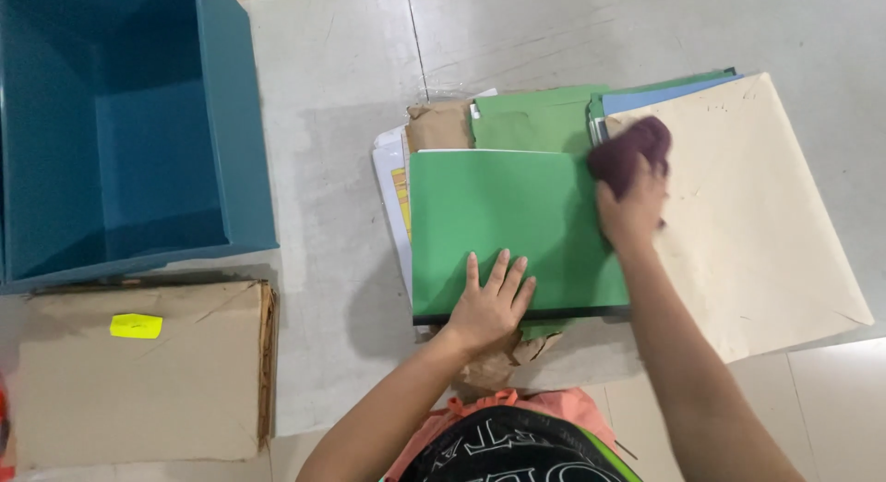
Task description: Wiping down envelopes and folders with a cloth and sorting them into storage bins on a table.
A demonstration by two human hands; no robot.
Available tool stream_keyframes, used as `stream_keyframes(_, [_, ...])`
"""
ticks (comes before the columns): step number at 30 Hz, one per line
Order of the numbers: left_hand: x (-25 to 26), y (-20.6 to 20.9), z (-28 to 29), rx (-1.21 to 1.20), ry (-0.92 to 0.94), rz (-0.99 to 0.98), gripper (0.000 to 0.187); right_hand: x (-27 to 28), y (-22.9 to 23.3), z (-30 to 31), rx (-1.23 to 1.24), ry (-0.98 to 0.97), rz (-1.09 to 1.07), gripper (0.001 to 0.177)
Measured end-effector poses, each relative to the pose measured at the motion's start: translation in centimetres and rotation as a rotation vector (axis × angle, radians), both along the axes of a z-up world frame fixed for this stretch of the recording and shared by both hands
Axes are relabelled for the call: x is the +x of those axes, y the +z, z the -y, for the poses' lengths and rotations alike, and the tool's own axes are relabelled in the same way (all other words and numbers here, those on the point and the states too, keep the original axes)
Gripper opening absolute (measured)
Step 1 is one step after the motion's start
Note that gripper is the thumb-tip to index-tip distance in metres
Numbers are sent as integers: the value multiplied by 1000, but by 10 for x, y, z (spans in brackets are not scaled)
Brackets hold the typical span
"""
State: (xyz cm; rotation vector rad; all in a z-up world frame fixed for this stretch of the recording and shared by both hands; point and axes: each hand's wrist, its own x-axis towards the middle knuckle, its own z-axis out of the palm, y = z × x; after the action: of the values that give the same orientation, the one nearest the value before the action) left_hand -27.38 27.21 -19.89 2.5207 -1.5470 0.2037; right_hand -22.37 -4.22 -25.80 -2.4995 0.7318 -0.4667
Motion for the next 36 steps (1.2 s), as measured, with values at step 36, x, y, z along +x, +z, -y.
stream_keyframes(36, [-60,126,-301,-1188,812,-821,27,-23,-4,-184,1915,629,-46,70])
